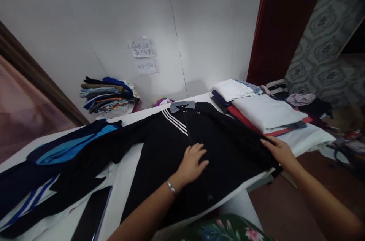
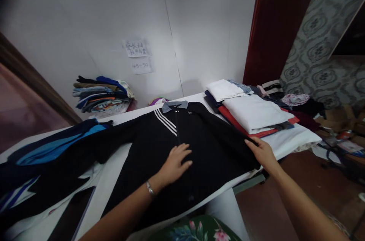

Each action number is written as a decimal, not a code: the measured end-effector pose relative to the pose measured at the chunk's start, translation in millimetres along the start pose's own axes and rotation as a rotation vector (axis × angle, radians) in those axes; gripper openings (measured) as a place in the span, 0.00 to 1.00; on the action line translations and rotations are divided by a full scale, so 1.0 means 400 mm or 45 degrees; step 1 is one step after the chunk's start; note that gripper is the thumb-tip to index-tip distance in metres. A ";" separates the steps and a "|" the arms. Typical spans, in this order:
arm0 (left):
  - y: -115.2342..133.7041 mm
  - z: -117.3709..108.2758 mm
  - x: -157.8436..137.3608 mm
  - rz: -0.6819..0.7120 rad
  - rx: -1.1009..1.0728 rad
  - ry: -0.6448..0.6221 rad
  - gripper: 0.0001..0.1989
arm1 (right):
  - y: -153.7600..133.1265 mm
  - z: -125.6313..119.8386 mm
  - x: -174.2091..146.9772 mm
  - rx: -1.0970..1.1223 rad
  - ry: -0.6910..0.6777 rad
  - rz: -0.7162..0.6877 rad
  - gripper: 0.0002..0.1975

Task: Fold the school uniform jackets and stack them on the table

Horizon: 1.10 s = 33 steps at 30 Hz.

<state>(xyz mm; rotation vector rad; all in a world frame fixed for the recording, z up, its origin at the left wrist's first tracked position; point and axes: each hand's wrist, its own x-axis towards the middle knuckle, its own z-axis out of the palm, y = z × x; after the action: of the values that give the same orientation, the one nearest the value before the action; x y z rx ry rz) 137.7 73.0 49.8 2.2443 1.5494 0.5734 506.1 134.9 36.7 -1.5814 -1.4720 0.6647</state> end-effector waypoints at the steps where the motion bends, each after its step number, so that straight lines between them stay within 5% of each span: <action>1: 0.038 0.029 -0.010 0.075 -0.068 -0.052 0.22 | -0.023 -0.006 0.000 0.130 0.041 0.043 0.19; 4: 0.105 0.106 -0.032 0.201 -0.270 -0.189 0.25 | -0.073 -0.023 0.006 0.440 0.004 0.157 0.19; 8: 0.117 0.160 -0.040 0.152 -0.418 -0.289 0.27 | -0.080 -0.042 0.032 0.627 -0.190 0.241 0.17; 16: 0.158 0.124 0.023 -0.198 -0.897 -0.050 0.19 | -0.120 -0.030 0.065 0.742 -0.195 0.069 0.22; 20: 0.188 0.090 0.085 -0.475 -1.527 -0.022 0.26 | -0.189 0.042 -0.005 0.519 -0.391 -0.294 0.24; 23: 0.206 0.073 0.112 -0.602 -1.962 -0.158 0.30 | -0.223 0.093 -0.075 0.308 -0.751 -0.632 0.24; 25: 0.214 0.069 0.118 -0.726 -2.097 -0.294 0.28 | -0.220 0.111 -0.108 0.307 -0.928 -0.699 0.23; 27: 0.217 0.067 0.121 -0.873 -2.126 -0.328 0.23 | -0.191 0.113 -0.119 0.367 -0.867 -0.662 0.20; 29: 0.212 0.061 0.128 -0.955 -2.107 -0.285 0.16 | -0.133 0.104 -0.110 0.337 -0.601 -0.590 0.17; 33: 0.194 0.021 0.180 -0.887 -2.067 -0.137 0.14 | 0.025 0.065 -0.078 -0.170 -0.141 -0.419 0.21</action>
<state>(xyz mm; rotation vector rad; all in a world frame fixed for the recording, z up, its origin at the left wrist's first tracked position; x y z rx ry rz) 226.7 113.8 90.6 0.4778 0.9483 0.9265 484.4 111.1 10.2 -1.3714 -1.8400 0.4764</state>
